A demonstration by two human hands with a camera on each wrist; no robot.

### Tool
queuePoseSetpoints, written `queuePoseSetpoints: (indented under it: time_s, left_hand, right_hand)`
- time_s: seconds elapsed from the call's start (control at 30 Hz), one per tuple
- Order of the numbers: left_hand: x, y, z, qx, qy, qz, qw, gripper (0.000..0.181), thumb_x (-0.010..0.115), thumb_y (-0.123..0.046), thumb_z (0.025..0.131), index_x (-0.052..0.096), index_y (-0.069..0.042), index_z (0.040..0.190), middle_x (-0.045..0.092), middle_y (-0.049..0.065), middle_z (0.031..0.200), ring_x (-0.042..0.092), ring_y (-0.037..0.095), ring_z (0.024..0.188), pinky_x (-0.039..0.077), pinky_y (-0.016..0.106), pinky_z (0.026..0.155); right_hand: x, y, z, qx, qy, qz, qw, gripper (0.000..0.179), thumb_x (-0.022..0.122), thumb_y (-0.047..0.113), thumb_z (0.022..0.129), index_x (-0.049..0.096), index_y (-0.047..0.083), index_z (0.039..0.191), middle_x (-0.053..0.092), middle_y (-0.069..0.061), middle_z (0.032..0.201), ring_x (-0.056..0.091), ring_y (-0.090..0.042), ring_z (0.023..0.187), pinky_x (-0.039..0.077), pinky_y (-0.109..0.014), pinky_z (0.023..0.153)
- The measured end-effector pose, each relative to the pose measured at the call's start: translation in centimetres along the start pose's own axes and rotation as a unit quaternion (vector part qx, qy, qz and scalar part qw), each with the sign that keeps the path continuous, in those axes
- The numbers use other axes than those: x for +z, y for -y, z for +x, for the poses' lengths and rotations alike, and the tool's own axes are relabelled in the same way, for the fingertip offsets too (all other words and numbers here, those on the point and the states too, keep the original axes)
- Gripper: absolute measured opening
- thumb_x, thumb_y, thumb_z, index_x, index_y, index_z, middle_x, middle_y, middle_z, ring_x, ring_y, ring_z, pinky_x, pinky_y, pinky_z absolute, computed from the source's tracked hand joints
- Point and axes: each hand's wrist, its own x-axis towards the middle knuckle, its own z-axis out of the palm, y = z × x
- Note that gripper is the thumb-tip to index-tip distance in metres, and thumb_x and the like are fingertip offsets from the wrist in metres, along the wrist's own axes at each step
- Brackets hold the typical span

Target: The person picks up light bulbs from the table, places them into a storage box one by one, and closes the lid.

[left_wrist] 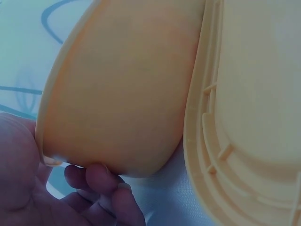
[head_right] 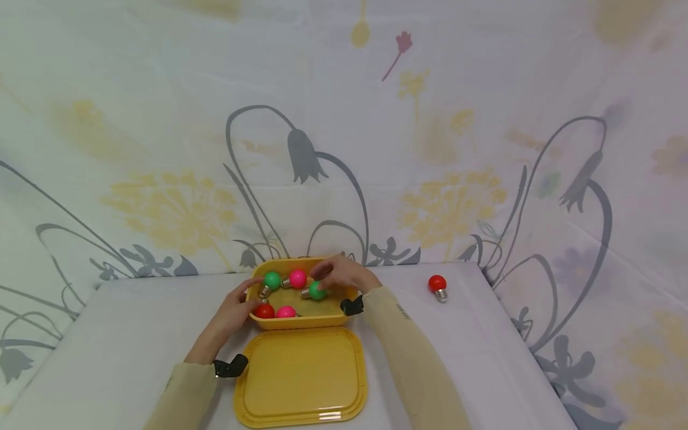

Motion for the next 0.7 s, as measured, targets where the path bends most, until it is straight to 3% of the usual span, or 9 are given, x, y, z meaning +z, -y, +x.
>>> queuePoseSetpoints:
  time_s: [0.7]
  left_hand:
    - [0.18,-0.23,-0.22,-0.009,-0.007,0.003,0.9999,0.052,0.054,-0.008,0.095,0.05,-0.019,0.145,0.043,0.013,0.094,0.043,0.025,0.081,0.036,0.034,0.068]
  right_hand:
    - [0.33,0.46,-0.02,-0.009,-0.034,0.022,0.9991,0.039,0.073,0.007,0.086,0.068,0.001,0.124,0.066,-0.012,0.124,0.061,-0.022,0.114,0.043,-0.038,0.104]
